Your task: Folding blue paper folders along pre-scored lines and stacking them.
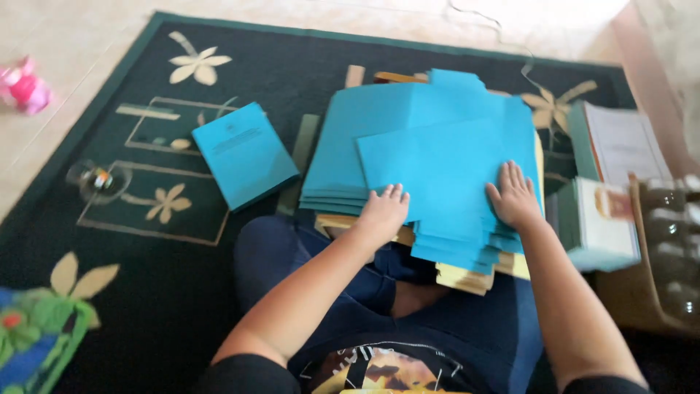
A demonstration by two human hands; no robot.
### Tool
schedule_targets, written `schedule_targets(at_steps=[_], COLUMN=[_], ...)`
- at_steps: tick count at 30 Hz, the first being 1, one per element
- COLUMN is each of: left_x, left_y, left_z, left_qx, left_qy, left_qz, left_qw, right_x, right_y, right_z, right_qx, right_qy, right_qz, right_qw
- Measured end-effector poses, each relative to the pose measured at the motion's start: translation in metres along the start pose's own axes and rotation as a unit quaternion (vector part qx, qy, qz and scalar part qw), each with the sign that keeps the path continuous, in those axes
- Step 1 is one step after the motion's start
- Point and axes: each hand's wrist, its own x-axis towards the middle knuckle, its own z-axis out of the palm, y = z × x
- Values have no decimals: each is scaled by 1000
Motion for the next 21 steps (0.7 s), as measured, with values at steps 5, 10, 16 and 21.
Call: schedule_targets(at_steps=[5,10,16,21], left_x=[-20,-80,-144,-184], left_y=[0,-16,-51,-98], left_z=[-30,-125,-173,-165], left_qx=[-18,-110,-252,-544], left_qy=[184,274,360,392], left_qz=[7,7,-93,-209], left_qw=[983,955,893,712], right_x=[-63,-137,-114,-101], right_y=[-47,-131,-149,-235], right_z=[-26,-56,-49,-51], right_qx=[55,404,288,610], right_qy=[247,390,465,156], right_qz=[-61,-19,-54,-167], right_qw=[965,827,836,759])
